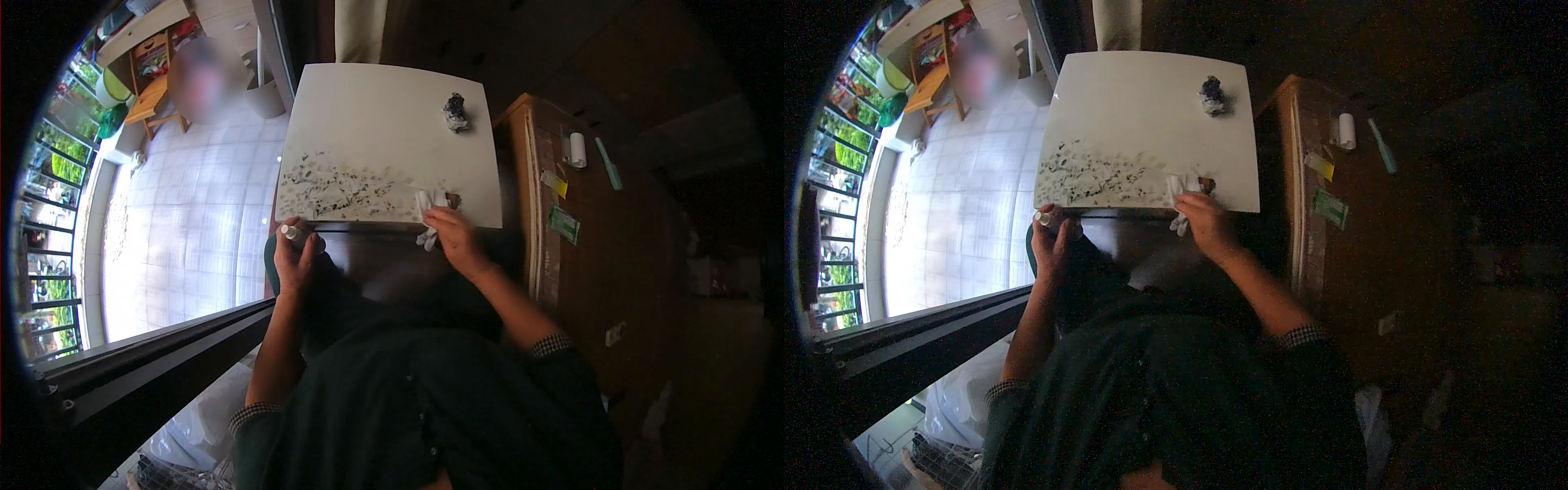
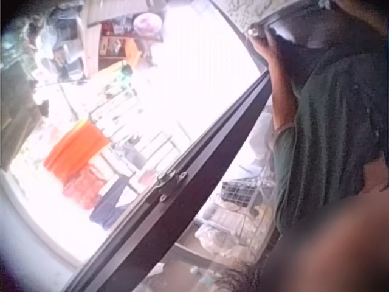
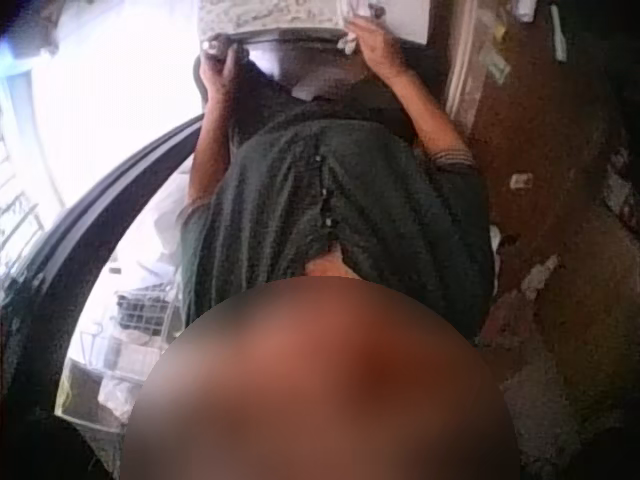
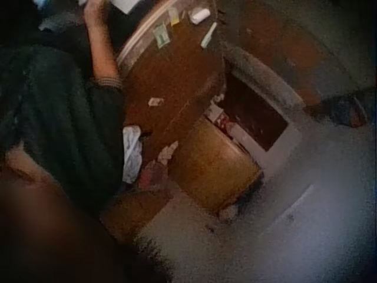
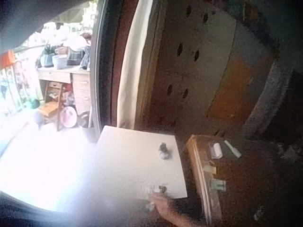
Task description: Cleaning a white desk top using a spray bottle and a cloth.
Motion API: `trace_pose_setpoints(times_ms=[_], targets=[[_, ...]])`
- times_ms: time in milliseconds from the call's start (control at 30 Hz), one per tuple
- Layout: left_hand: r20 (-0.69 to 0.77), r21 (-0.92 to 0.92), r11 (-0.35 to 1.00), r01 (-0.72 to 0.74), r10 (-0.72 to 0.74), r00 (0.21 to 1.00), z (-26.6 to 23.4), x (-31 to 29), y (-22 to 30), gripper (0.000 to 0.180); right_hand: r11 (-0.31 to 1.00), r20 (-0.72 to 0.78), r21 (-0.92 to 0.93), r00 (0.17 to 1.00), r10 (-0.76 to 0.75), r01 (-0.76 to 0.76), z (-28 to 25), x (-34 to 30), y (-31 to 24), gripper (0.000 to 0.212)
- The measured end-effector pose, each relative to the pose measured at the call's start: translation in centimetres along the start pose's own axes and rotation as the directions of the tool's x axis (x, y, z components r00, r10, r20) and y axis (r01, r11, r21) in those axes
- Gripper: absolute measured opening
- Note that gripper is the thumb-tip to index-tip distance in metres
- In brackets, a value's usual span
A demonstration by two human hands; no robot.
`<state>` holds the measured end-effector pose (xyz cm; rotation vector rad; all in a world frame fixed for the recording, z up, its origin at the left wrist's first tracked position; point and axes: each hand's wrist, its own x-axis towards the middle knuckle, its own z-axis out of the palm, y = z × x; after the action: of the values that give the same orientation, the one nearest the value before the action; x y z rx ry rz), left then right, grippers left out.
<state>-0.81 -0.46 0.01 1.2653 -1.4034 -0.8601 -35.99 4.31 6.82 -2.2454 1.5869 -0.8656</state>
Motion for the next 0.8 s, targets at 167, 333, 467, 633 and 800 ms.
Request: trace_pose_setpoints(times_ms=[167,333,467,633,800], targets=[[0.011,-0.163,0.986,0.021,-0.02,1.0,0.5,-0.1,-0.6,0.043,0.38,0.271,0.81,0.859,0.434,-0.447,-4.8,0.0,-0.6,0.032],[0.014,-0.104,0.994,0.028,-0.027,1.0,0.3,-0.2,-0.7,0.044,-0.359,0.378,0.888,0.9,0.216,-0.287,-4.8,-0.3,-0.7,0.045],[0.008,-0.111,0.993,0.038,-0.037,0.999,0.2,-0.2,-1.0,0.045,-0.395,0.337,0.895,0.895,0.293,-0.207,-3.7,0.0,-2.0,0.049],[-0.001,-0.079,0.997,-0.002,0.002,1.0,0.2,0.0,-1.1,0.045,-0.112,0.361,0.932,0.869,0.338,-0.344,-3.0,1.8,0.3,0.044],[0.005,-0.064,0.997,-0.046,0.047,0.999,0.2,0.1,-0.6,0.043,0.193,0.545,0.785,0.804,0.238,-0.589,-6.0,6.9,4.3,0.039]])
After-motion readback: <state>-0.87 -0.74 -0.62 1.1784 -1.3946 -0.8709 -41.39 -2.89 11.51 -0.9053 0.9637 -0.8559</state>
